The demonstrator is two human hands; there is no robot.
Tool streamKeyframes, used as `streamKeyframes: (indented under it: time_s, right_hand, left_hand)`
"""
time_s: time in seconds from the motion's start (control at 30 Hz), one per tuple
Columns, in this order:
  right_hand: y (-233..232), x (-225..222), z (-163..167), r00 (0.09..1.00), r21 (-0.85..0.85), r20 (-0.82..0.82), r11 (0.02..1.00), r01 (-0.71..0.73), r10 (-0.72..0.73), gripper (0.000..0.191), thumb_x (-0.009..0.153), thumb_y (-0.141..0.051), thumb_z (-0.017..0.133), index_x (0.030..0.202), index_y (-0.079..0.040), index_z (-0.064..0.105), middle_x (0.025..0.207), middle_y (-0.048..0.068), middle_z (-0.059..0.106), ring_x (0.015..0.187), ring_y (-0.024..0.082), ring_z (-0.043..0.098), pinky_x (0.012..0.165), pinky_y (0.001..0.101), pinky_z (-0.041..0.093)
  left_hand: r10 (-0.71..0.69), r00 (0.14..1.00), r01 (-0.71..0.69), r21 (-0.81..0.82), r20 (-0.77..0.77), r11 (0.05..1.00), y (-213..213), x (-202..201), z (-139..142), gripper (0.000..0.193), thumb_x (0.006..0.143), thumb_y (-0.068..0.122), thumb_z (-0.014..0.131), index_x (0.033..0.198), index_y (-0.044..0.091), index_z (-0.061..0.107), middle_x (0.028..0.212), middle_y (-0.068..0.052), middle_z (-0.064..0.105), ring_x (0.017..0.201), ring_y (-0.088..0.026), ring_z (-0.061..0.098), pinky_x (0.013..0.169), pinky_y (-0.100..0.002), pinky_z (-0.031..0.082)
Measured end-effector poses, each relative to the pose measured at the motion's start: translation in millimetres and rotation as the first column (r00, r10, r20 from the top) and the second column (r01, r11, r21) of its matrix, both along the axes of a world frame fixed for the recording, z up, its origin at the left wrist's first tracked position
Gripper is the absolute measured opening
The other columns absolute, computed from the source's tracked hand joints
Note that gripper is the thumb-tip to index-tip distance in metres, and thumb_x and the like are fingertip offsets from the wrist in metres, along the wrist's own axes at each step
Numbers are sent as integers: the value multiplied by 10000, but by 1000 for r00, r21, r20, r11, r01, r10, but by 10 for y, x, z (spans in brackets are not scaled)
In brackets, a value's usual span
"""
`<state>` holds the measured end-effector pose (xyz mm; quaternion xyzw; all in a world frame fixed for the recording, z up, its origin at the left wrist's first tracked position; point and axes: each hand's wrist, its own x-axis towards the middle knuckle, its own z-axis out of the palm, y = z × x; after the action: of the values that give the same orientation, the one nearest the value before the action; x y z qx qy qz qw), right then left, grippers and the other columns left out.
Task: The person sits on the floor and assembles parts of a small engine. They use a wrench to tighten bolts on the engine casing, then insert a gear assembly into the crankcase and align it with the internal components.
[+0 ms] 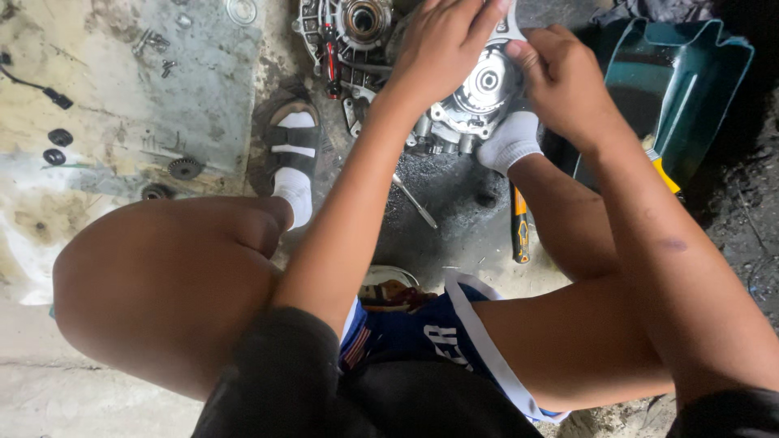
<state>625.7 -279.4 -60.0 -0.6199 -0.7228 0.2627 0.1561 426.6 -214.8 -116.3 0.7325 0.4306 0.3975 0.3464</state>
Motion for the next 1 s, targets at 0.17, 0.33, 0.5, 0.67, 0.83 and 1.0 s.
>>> streamKeyframes:
  time_s: [0.17, 0.33, 0.5, 0.67, 0.83, 1.0]
  right_hand:
    - [6, 10, 40, 993, -44, -114, 999, 24, -28, 312, 1159, -251, 675, 1149, 60, 652, 1007, 183, 654, 857, 262, 623, 739, 365, 496]
    - [-16, -67, 94, 965, -211, -207, 970, 117, -161, 309, 1072, -242, 733, 1124, 57, 677, 893, 87, 671, 777, 105, 568, 668, 292, 465]
    - [-65, -109, 95, 941, -259, -215, 944, 205, -263, 290, 1144, -231, 693, 1054, 45, 685, 831, 64, 642, 739, 81, 525, 627, 308, 418]
    - [-49, -19, 30, 997, 1, -42, 998, 62, -61, 335, 1159, -149, 682, 937, 100, 639, 776, 120, 583, 686, 130, 515, 624, 355, 403]
    - [-6, 0, 62, 993, -83, -24, 990, 114, -117, 363, 1174, -168, 688, 932, 99, 641, 704, 140, 566, 703, 181, 450, 626, 363, 376]
    - [-50, -196, 289, 992, -20, 124, 1000, -13, 16, 314, 1145, -194, 750, 1017, 83, 673, 891, 153, 625, 789, 243, 583, 729, 354, 460]
  left_hand:
    - [66, 998, -68, 105, 19, 992, -557, -312, 106, 685, 787, 507, 858, 1221, 39, 609, 1262, -115, 594, 1223, -315, 531, 1059, -455, 462]
    - [109, 994, -107, 83, -18, 991, -755, -247, -58, 806, 770, 437, 945, 1354, 25, 572, 1505, -112, 448, 1431, -334, 410, 1222, -459, 390]
    - [143, 988, -146, 66, 50, 987, -781, -189, -138, 777, 740, 427, 966, 1304, 24, 615, 1518, -92, 460, 1446, -322, 411, 1233, -458, 385]
    - [143, 981, -147, 19, 128, 989, -809, -170, -192, 730, 717, 380, 967, 1274, 28, 654, 1481, -50, 534, 1445, -290, 446, 1230, -437, 402]
    - [262, 939, -274, 21, 221, 962, -912, -18, -270, 738, 748, 346, 958, 1347, 58, 639, 1474, -25, 541, 1507, -271, 394, 1289, -442, 368]
    - [193, 969, -201, 36, 154, 979, -918, -91, -330, 738, 804, 388, 949, 1380, 67, 618, 1551, -17, 490, 1557, -245, 343, 1292, -397, 336]
